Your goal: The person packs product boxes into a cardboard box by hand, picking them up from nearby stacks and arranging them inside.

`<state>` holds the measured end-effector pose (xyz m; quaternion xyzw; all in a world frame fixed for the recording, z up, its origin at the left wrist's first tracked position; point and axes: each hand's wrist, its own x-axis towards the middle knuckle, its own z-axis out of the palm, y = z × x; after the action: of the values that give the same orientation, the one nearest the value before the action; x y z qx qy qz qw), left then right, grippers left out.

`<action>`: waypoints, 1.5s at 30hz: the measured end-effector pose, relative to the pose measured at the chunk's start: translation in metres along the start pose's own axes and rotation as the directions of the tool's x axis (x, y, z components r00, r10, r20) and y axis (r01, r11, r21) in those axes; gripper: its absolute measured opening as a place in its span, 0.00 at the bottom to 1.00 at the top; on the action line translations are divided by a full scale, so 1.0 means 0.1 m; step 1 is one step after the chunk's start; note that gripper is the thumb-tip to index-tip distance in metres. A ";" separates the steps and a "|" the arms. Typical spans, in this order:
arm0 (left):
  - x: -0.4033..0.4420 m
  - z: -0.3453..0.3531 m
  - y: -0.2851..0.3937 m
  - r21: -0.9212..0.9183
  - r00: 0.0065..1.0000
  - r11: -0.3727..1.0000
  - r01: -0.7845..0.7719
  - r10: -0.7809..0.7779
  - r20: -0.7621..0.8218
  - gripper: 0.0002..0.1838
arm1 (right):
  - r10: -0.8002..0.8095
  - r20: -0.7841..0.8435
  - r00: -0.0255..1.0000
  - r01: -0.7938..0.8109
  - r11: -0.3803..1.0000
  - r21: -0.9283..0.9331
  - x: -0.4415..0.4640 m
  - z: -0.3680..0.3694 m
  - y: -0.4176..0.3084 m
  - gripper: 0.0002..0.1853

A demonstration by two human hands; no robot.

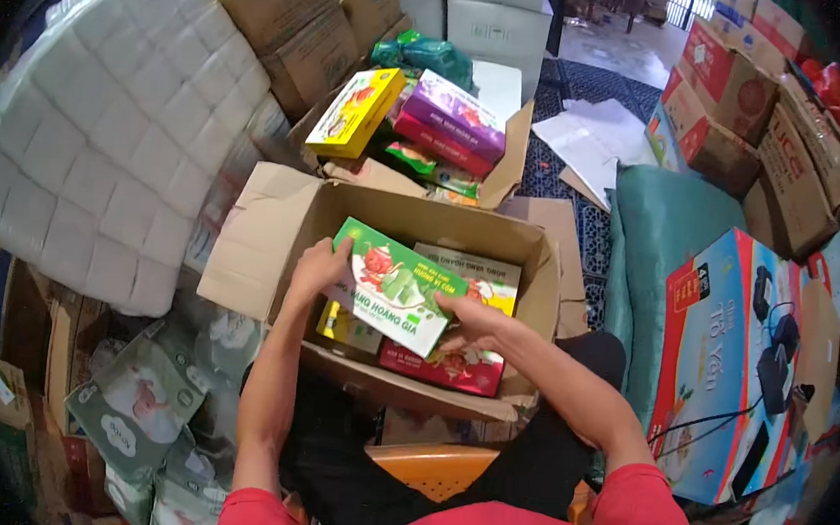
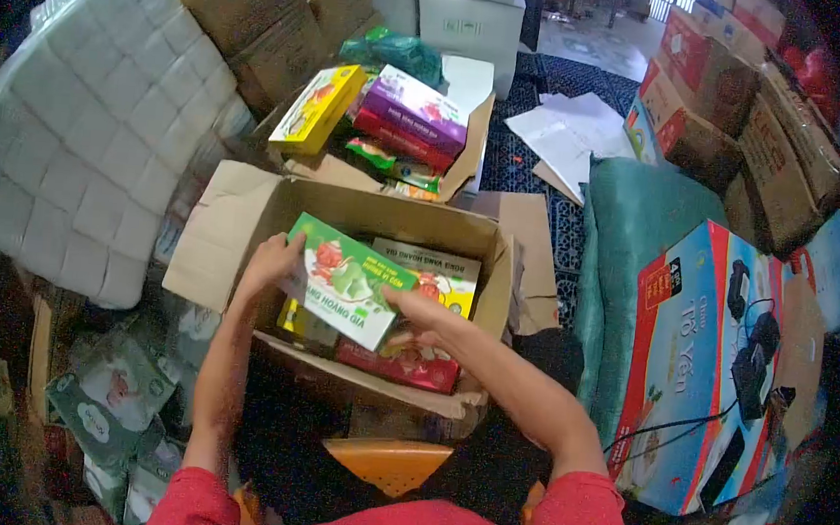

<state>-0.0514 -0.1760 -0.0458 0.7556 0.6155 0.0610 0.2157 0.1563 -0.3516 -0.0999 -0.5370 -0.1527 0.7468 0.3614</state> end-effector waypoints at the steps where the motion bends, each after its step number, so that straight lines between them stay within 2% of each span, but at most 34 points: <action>1: 0.04 0.09 -0.04 -0.004 0.998 1.000 0.009 -0.009 0.055 0.35 | 0.050 -0.007 0.999 -0.050 0.999 -0.010 0.08 -0.06 0.00 0.21; 3: 0.13 0.25 -0.08 -0.049 0.988 0.999 -0.016 0.024 0.152 0.38 | 0.033 -0.073 0.997 -0.043 0.989 -0.144 -0.02 -0.08 -0.14 0.22; 6: 0.34 0.50 -0.13 -0.137 0.958 0.983 -0.123 0.154 0.242 0.43 | 0.039 -0.149 0.988 -0.047 0.998 -0.045 0.20 -0.30 -0.19 0.26; 7: 0.44 0.63 -0.13 -0.146 0.947 0.975 -0.165 0.198 0.253 0.44 | -0.009 -0.239 0.971 -0.027 0.989 -0.147 0.19 -0.36 -0.26 0.29; 8: 0.50 0.71 -0.11 -0.158 0.933 0.966 -0.202 0.239 0.269 0.46 | 0.013 -0.209 0.978 -0.027 0.998 -0.065 0.01 -0.31 -0.35 0.30; 9: 0.54 0.72 0.00 -0.138 0.900 0.968 -0.208 0.245 0.360 0.48 | 0.021 -0.219 0.975 -0.023 1.000 -0.004 -0.02 -0.35 -0.38 0.30; 11: 0.74 1.04 0.09 -0.162 0.866 0.947 -0.277 0.319 0.384 0.37 | 0.020 -0.282 0.959 0.006 0.996 0.089 0.05 -0.49 -0.38 0.30; 12: 0.50 0.87 0.36 -0.165 0.874 0.958 -0.234 0.282 0.396 0.34 | -0.045 -0.323 0.945 0.073 0.995 0.075 -0.09 -0.42 -0.44 0.21; 13: 0.27 0.67 0.64 -0.168 0.879 0.967 -0.193 0.247 0.408 0.31 | -0.098 -0.338 0.936 0.138 0.986 0.095 0.18 -0.67 -0.33 0.20; 15: 0.33 0.89 0.71 -0.264 0.808 0.946 -0.187 0.301 0.506 0.25 | -0.129 -0.524 0.842 0.143 0.990 -0.013 0.40 -0.87 -0.24 0.27; 17: 0.42 1.21 0.61 -0.168 0.854 0.970 -0.178 0.237 0.462 0.23 | -0.077 -0.375 0.924 0.160 0.968 0.194 0.27 -0.83 -0.26 0.32; 18: 0.50 1.31 0.54 -0.039 0.754 0.876 -0.481 0.436 0.492 0.22 | -0.064 -0.294 0.954 0.155 0.942 0.298 0.19 -0.79 -0.28 0.35; 20: 0.55 1.34 0.48 -0.006 0.602 0.706 -0.708 0.609 0.517 0.21 | -0.073 -0.557 0.827 0.129 0.990 0.062 0.17 -0.69 -0.31 0.43; 22: 0.53 1.29 0.42 -0.126 0.618 0.740 -0.661 0.632 0.467 0.22 | -0.100 -0.623 0.776 0.084 0.995 -0.055 0.27 -0.71 -0.29 0.51; 24: 0.40 1.09 0.46 -0.156 0.637 0.751 -0.642 0.636 0.435 0.22 | -0.098 -0.582 0.808 0.048 0.994 -0.100 0.43 -0.87 -0.23 0.56; 25: 0.40 1.11 0.50 -0.126 0.706 0.819 -0.559 0.550 0.446 0.19 | -0.096 -0.587 0.804 0.015 0.990 -0.141 0.45 -0.87 -0.23 0.58; 27: 0.39 1.16 0.57 -0.066 0.817 0.926 -0.371 0.359 0.451 0.16 | -0.122 -0.691 0.713 -0.115 0.951 -0.287 0.28 -0.65 -0.31 0.58; 28: 0.46 1.25 0.58 -0.111 0.861 0.968 -0.227 0.253 0.441 0.17 | -0.177 -0.708 0.684 -0.142 0.919 -0.367 0.42 -0.72 -0.23 0.55; 29: 0.40 1.16 0.63 -0.155 0.888 0.985 -0.081 0.142 0.437 0.18 | -0.165 -0.656 0.736 -0.113 0.926 -0.360 0.45 -0.78 -0.21 0.55; 30: 0.34 1.06 0.67 -0.158 0.874 0.985 -0.076 0.142 0.464 0.20 | -0.155 -0.602 0.783 -0.082 0.934 -0.347 0.47 -0.85 -0.20 0.54; 33: 0.44 1.23 0.60 -0.084 0.907 0.988 -0.128 0.151 0.394 0.19 | -0.110 -0.450 0.886 -0.056 0.939 -0.339 0.61 -1.04 -0.15 0.52; 35: 0.37 1.26 0.58 -0.005 0.912 0.977 -0.215 0.203 0.357 0.19 | -0.122 -0.471 0.874 -0.090 0.911 -0.403 0.49 -0.91 -0.21 0.52; 37: 0.34 1.24 0.56 -0.020 0.907 0.978 -0.210 0.202 0.370 0.20 | -0.197 -0.590 0.783 -0.171 0.844 -0.509 0.30 -0.67 -0.25 0.55; 38: 0.34 1.23 0.54 -0.064 0.892 0.963 -0.261 0.266 0.365 0.20 | -0.306 -0.559 0.770 -0.151 0.765 -0.627 0.31 -0.61 -0.24 0.54; 39: 0.34 1.21 0.52 -0.059 0.883 0.963 -0.262 0.264 0.389 0.20 | -0.373 -0.541 0.754 -0.109 0.741 -0.663 0.30 -0.55 -0.21 0.54; 41: 0.27 1.21 0.50 -0.047 0.897 0.934 -0.353 0.353 0.265 0.22 | -0.521 -0.479 0.707 -0.085 0.609 -0.789 0.23 -0.37 -0.23 0.54; 42: 0.20 1.13 0.50 -0.106 0.886 0.918 -0.382 0.397 0.240 0.22 | -0.645 -0.435 0.628 -0.049 0.525 -0.850 0.22 -0.30 -0.20 0.51; 45: 0.32 1.01 0.53 -0.015 0.927 0.935 -0.355 0.354 0.121 0.25 | -0.865 -0.234 0.443 0.187 0.345 -0.920 0.08 -0.16 -0.24 0.47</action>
<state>0.0401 -0.1783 -0.1209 0.8574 0.4547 0.0507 0.2356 0.1789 -0.3320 -0.0967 -0.7800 -0.4976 0.1370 0.3539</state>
